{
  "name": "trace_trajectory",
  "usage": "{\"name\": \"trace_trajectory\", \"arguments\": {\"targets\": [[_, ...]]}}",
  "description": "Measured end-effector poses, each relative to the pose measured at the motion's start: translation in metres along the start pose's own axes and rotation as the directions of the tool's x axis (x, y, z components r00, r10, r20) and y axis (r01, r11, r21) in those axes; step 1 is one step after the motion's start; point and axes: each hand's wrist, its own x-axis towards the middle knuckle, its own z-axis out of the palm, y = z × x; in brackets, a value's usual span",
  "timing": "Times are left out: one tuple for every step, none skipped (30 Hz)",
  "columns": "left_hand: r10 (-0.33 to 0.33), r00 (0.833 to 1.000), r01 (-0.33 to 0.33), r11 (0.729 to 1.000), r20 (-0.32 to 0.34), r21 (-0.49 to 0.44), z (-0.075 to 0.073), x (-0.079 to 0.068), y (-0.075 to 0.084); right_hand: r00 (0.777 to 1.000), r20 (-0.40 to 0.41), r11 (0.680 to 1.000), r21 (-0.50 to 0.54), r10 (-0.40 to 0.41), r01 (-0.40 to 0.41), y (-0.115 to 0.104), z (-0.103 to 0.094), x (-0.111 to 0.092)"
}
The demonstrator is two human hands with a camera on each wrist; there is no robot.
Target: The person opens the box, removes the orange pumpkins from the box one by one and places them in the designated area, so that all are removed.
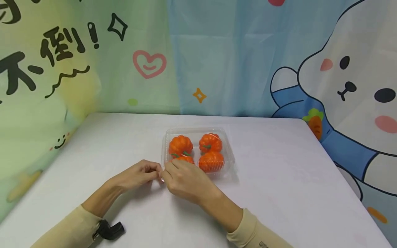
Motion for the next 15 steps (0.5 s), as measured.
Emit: {"name": "trace_trajectory", "arguments": {"targets": [[-0.003, 1.0, 0.003, 1.0, -0.002, 0.003, 0.0, 0.0, 0.0, 1.0, -0.005, 1.0, 0.003, 0.007, -0.007, 0.0, 0.0, -0.001], [-0.006, 1.0, 0.006, 1.0, -0.002, 0.007, 0.0, -0.001, 0.001, 1.0, -0.009, 1.0, 0.004, 0.014, -0.014, 0.0, 0.0, -0.003], [-0.011, 1.0, 0.011, 1.0, -0.001, 0.006, -0.001, -0.001, 0.001, 1.0, -0.015, 1.0, 0.004, 0.02, -0.02, 0.0, 0.0, -0.004], [-0.016, 1.0, 0.016, 1.0, 0.001, 0.007, -0.001, -0.002, 0.002, 0.999, -0.019, 1.0, 0.009, 0.027, -0.027, 0.0, 0.0, -0.006], [-0.023, 1.0, 0.023, 1.0, 0.003, 0.005, -0.001, -0.002, 0.003, 0.999, -0.019, 0.999, 0.02, 0.034, -0.034, 0.0, 0.0, -0.008], [-0.025, 1.0, 0.025, 1.0, 0.005, 0.003, -0.001, -0.003, 0.003, 0.999, -0.02, 0.999, 0.032, 0.04, -0.04, 0.0, -0.001, -0.01], [-0.027, 1.0, 0.027, 1.0, 0.007, 0.0, -0.002, -0.003, 0.004, 0.999, -0.021, 0.998, 0.044, 0.048, -0.047, 0.001, -0.002, -0.012], [-0.029, 1.0, 0.029, 1.0, 0.008, -0.003, -0.002, -0.003, 0.005, 0.998, -0.018, 0.998, 0.047, 0.054, -0.053, 0.002, -0.003, -0.014], [-0.03, 0.999, 0.03, 1.0, 0.009, -0.007, -0.002, -0.003, 0.006, 0.998, -0.018, 0.997, 0.051, 0.058, -0.057, 0.003, -0.004, -0.015], [-0.034, 0.999, 0.034, 0.999, 0.008, -0.008, -0.002, -0.003, 0.007, 0.998, -0.017, 0.996, 0.059, 0.064, -0.062, 0.004, -0.005, -0.017], [-0.035, 0.999, 0.035, 0.999, 0.007, -0.01, -0.002, -0.003, 0.007, 0.998, -0.018, 0.996, 0.06, 0.068, -0.067, 0.005, -0.006, -0.019], [-0.036, 0.999, 0.037, 0.999, 0.007, -0.01, -0.002, -0.003, 0.007, 0.997, -0.021, 0.996, 0.059, 0.07, -0.069, 0.006, -0.006, -0.021], [-0.039, 0.999, 0.039, 0.999, 0.008, -0.009, -0.003, -0.004, 0.007, 0.997, -0.021, 0.996, 0.058, 0.073, -0.072, 0.007, -0.007, -0.023], [-0.038, 0.999, 0.038, 0.999, 0.011, -0.01, -0.003, -0.004, 0.007, 0.997, -0.018, 0.996, 0.058, 0.074, -0.073, 0.008, -0.008, -0.026], [-0.036, 0.999, 0.036, 0.999, 0.015, -0.011, -0.004, -0.004, 0.007, 0.997, -0.013, 0.996, 0.059, 0.074, -0.073, 0.009, -0.009, -0.029]]}}
